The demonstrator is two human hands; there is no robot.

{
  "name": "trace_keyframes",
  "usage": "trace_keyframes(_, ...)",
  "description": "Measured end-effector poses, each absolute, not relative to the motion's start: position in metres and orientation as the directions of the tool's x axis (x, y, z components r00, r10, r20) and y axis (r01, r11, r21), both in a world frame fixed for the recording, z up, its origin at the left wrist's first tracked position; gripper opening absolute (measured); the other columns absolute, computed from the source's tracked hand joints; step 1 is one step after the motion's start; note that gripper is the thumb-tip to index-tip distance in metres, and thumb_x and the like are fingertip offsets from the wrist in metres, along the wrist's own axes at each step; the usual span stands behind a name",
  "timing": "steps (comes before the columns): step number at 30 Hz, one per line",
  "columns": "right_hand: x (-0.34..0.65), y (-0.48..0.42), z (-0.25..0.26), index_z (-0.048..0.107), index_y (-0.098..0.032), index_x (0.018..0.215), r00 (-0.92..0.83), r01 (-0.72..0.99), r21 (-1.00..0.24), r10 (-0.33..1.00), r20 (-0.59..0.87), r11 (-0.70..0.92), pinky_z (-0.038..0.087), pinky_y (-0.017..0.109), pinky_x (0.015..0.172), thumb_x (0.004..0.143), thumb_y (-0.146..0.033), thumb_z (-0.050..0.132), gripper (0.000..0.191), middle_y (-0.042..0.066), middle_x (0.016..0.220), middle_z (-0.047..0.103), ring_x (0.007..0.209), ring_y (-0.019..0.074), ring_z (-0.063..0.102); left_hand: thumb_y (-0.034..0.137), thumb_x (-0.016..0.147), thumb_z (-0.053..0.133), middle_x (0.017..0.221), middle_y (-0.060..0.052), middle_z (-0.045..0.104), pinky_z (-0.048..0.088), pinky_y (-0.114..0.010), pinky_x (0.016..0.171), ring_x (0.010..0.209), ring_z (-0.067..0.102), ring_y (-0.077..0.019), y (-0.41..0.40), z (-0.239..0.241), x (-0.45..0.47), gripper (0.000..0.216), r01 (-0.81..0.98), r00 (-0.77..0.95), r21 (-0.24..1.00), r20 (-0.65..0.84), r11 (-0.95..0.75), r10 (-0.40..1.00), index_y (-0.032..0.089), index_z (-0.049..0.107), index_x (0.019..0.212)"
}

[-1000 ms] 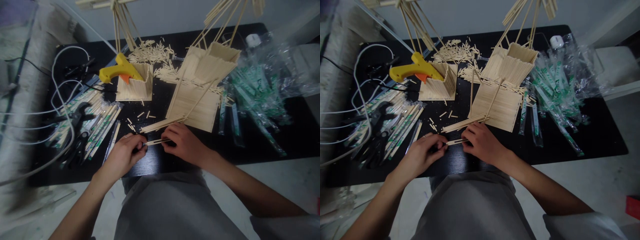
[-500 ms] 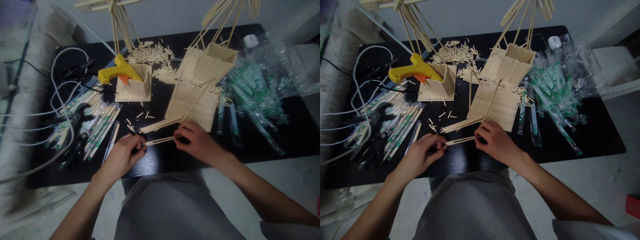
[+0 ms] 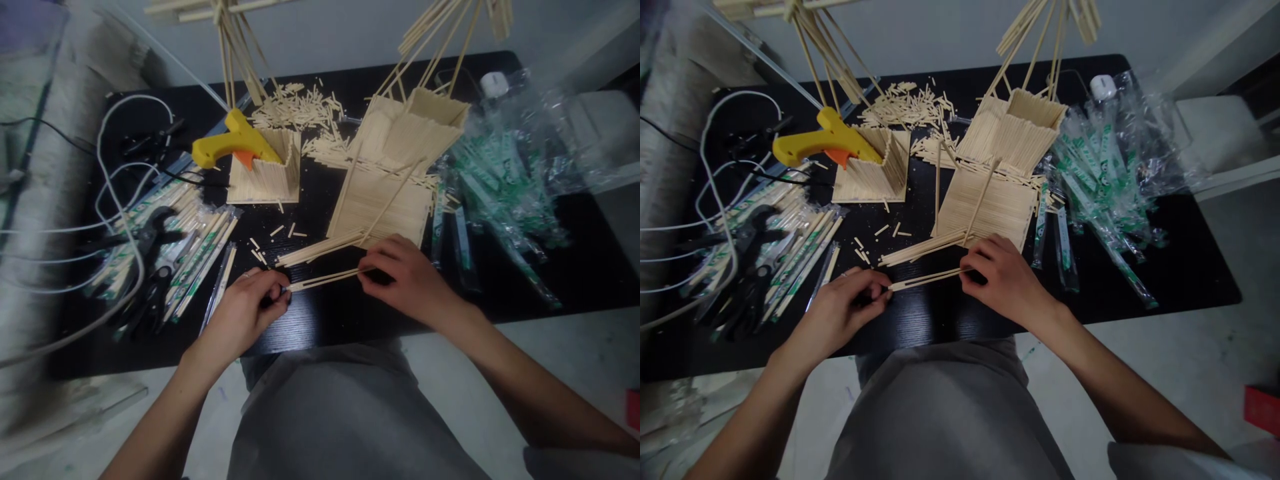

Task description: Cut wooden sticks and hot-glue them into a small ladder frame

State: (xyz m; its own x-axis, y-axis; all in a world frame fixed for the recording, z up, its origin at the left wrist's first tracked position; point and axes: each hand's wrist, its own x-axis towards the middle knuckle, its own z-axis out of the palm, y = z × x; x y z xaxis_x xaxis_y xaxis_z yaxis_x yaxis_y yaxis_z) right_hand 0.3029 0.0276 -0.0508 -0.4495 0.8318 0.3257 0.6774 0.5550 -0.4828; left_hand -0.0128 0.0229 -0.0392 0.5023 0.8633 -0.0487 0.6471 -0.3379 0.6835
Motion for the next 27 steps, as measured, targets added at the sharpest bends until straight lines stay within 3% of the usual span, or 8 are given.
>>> trace_keyframes(27,0.218,0.041,-0.058,0.071,-0.015,0.092,-0.629,0.501,-0.584,0.732,0.261,0.639,0.049,0.038,0.088,0.094,-0.015,0.071,0.002,0.008,0.091,0.068,0.092,0.0243,0.059,0.020,0.097,0.065,0.081,0.003,0.059,0.043,-0.027,0.072,0.079,0.057,-0.0157,0.023,-0.042,-0.014,0.007,0.650,0.507,0.680,-0.056,-0.339,0.860,0.022,0.066,0.103)
